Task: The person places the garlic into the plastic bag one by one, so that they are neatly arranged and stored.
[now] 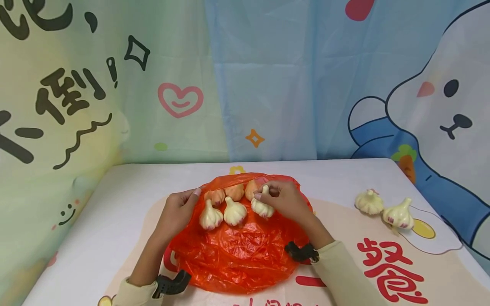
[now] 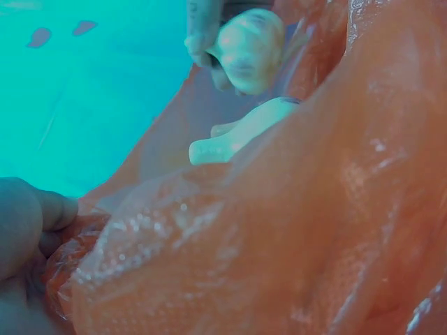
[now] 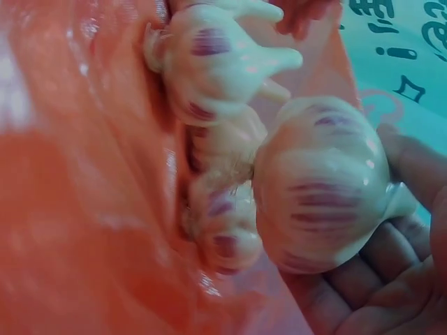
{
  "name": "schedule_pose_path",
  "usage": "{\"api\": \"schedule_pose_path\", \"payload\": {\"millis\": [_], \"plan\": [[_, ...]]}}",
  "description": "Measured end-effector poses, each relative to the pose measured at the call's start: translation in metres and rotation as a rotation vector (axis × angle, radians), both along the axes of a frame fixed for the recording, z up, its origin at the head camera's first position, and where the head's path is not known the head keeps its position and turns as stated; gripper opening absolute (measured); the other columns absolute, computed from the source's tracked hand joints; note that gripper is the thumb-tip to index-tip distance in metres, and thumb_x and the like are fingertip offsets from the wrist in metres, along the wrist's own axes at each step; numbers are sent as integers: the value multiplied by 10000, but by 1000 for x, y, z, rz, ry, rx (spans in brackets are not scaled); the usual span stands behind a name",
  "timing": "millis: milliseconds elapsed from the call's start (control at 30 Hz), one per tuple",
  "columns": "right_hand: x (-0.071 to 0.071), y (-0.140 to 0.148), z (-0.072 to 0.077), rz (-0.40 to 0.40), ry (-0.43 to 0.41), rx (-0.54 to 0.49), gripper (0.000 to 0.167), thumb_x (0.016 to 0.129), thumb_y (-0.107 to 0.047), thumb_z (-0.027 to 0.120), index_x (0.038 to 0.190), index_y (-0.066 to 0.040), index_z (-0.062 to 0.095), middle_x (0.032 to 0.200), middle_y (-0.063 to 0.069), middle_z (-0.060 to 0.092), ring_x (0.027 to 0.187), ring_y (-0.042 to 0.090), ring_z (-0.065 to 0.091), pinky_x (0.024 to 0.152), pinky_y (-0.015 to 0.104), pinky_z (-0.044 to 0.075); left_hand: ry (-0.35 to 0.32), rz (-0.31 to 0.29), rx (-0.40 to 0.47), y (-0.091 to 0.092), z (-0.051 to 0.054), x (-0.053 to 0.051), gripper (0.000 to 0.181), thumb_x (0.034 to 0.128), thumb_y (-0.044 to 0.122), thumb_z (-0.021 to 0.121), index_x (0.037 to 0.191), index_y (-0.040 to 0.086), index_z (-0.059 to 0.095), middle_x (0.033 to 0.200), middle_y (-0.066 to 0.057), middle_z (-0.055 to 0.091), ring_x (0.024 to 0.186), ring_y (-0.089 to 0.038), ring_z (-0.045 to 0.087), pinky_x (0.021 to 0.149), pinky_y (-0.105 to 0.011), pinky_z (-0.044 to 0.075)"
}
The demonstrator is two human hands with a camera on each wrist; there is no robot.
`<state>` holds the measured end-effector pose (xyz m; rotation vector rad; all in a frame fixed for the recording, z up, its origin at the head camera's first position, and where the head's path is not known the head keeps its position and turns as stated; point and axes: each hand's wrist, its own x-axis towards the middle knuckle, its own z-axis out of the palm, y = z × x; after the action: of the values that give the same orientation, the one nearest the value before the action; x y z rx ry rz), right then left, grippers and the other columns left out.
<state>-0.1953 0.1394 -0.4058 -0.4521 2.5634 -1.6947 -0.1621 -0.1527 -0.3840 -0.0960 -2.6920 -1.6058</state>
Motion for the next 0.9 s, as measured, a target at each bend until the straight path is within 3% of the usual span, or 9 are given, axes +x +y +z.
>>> {"api": "schedule_pose_path", "payload": {"millis": [233,533,700,900], "plan": [[-4,-8,-10,-59,-19,96,174,855,-291,768,835,-135,693,665,-36,582,623,123,516,532,222,397,-2,-2,4,-1,0,0,444,1036,365,462,1241,26,662,901,-163,670,759,-308,576,627,-264,513],[-6,-15,-13,-128,-17,74,143,852,-221,771,911,-97,730,829,4,672,726,144,597,609,252,519,4,-3,13,-1,-1,1,443,1036,365,465,1235,23,665,1038,-155,691,858,-313,620,763,-366,566],[-6,-16,-17,-154,10,81,154,845,-205,776,843,-71,700,751,11,617,669,144,535,553,224,460,-2,-5,14,-1,-1,0,441,1037,363,461,1231,25,667,971,-160,687,776,-310,591,652,-296,548],[-4,-17,-21,-176,15,75,158,845,-201,778,914,-70,723,792,15,639,717,169,550,586,247,476,1,-6,7,0,-1,-1,450,1036,372,459,1234,25,666,901,-157,670,746,-294,565,597,-250,497]]}}
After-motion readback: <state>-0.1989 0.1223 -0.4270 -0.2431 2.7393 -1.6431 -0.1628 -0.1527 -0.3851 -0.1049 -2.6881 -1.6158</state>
